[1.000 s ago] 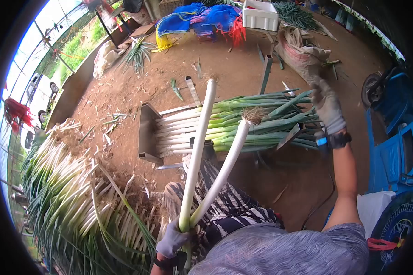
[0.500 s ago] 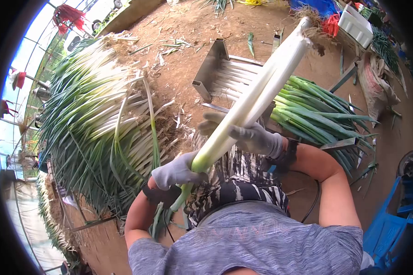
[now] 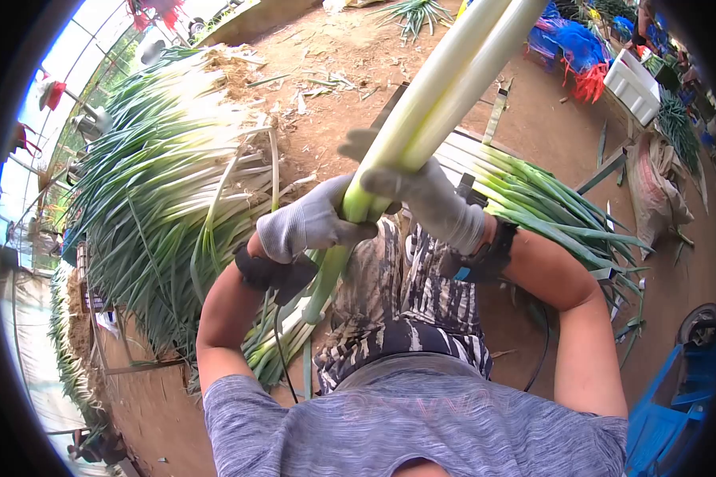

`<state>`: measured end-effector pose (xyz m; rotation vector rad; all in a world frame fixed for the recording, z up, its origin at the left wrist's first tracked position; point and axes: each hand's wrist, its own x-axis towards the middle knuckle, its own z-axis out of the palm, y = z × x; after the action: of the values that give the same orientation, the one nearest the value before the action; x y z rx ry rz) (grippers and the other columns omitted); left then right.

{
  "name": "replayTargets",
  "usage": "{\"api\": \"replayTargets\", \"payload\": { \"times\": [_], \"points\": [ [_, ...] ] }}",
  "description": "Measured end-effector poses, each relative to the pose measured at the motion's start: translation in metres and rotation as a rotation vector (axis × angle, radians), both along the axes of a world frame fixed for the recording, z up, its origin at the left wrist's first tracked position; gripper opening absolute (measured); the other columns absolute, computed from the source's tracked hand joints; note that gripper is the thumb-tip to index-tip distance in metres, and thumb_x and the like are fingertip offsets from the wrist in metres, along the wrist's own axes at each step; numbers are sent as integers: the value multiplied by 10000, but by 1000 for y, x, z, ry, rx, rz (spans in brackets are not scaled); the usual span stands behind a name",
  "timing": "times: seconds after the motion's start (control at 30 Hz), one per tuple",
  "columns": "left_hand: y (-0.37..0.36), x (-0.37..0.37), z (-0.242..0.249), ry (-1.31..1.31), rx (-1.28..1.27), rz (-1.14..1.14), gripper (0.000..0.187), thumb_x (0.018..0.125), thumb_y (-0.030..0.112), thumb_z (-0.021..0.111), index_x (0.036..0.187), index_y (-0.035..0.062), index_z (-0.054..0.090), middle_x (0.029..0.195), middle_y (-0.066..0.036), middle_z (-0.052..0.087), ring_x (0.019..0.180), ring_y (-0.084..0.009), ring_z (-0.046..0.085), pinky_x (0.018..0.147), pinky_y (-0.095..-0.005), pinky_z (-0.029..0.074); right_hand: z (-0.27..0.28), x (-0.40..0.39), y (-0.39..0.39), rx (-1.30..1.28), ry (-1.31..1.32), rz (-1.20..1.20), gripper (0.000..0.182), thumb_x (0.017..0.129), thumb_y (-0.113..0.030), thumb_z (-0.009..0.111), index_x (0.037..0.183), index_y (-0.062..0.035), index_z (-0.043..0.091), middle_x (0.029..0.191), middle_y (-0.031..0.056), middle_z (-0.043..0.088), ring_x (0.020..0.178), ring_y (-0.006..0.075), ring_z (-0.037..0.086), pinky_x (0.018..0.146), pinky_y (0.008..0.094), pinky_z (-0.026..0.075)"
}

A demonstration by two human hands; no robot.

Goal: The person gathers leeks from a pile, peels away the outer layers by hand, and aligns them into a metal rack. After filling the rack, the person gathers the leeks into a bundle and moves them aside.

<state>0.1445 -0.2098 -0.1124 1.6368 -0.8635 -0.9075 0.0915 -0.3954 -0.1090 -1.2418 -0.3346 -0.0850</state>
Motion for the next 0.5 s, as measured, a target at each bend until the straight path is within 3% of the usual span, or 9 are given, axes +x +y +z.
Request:
{"api": "replayTargets", "payload": {
  "times": [0.13, 0.2, 0.27, 0.3, 0.33, 0.37, 0.5],
  "points": [
    [-11, 3, 51, -181, 0, 9, 411, 788, 23, 680, 1168, 61, 529, 869, -3, 575, 780, -79, 549, 663, -240, 475, 22, 6, 0, -101, -152, -28, 620, 789, -366, 739, 1227, 25, 539, 1249, 159, 571, 1139, 226, 551, 969, 363, 447],
    [-17, 7, 94, -64, -74, -30, 481, 811, 75, 685, 1236, 45, 461, 898, -22, 586, 795, -96, 570, 678, -247, 488, 47, 14, -9, -49, -223, -69, 580, 823, -374, 701, 1208, 33, 550, 1223, 164, 586, 1139, 230, 557, 984, 372, 439],
    [-23, -4, 109, -296, -127, 58, 634, 818, 130, 707, 1338, 33, 360, 991, -78, 597, 882, -165, 599, 753, -292, 503, 81, 18, -18, 112, -309, -118, 551, 867, -378, 650, 1201, 47, 541, 1210, 174, 587, 1139, 243, 564, 1014, 392, 429],
    [-27, -9, 107, -501, -139, 118, 677, 812, 136, 716, 1361, 32, 334, 1045, -109, 593, 935, -201, 597, 795, -316, 499, 101, 17, -25, 197, -373, -97, 511, 882, -342, 636, 1200, 46, 538, 1204, 175, 592, 1152, 258, 562, 1035, 415, 415],
    [-31, -13, 105, -707, -135, 198, 720, 806, 141, 724, 1384, 31, 309, 1098, -139, 589, 988, -237, 596, 837, -339, 495, 120, 18, -35, 194, -429, -138, 522, 870, -352, 652, 1200, 36, 543, 1140, 162, 613, 1053, 236, 600, 959, 388, 470],
    [-27, -4, 104, -781, -119, 185, 747, 797, 137, 730, 1395, 29, 295, 1142, -163, 578, 1032, -262, 585, 870, -355, 484, 138, 16, -45, 191, -485, -185, 532, 857, -362, 668, 1200, 27, 548, 1075, 149, 633, 954, 213, 637, 882, 361, 524],
    [-31, 49, 53, -953, -49, 354, 746, 797, 199, 730, 1396, 18, 323, 1223, -213, 555, 1125, -305, 557, 944, -368, 449, 215, -24, -96, 95, -678, -198, 526, 836, -325, 703, 1191, 15, 514, 973, 166, 634, 896, 235, 653, 791, 360, 551]
  ]
}}
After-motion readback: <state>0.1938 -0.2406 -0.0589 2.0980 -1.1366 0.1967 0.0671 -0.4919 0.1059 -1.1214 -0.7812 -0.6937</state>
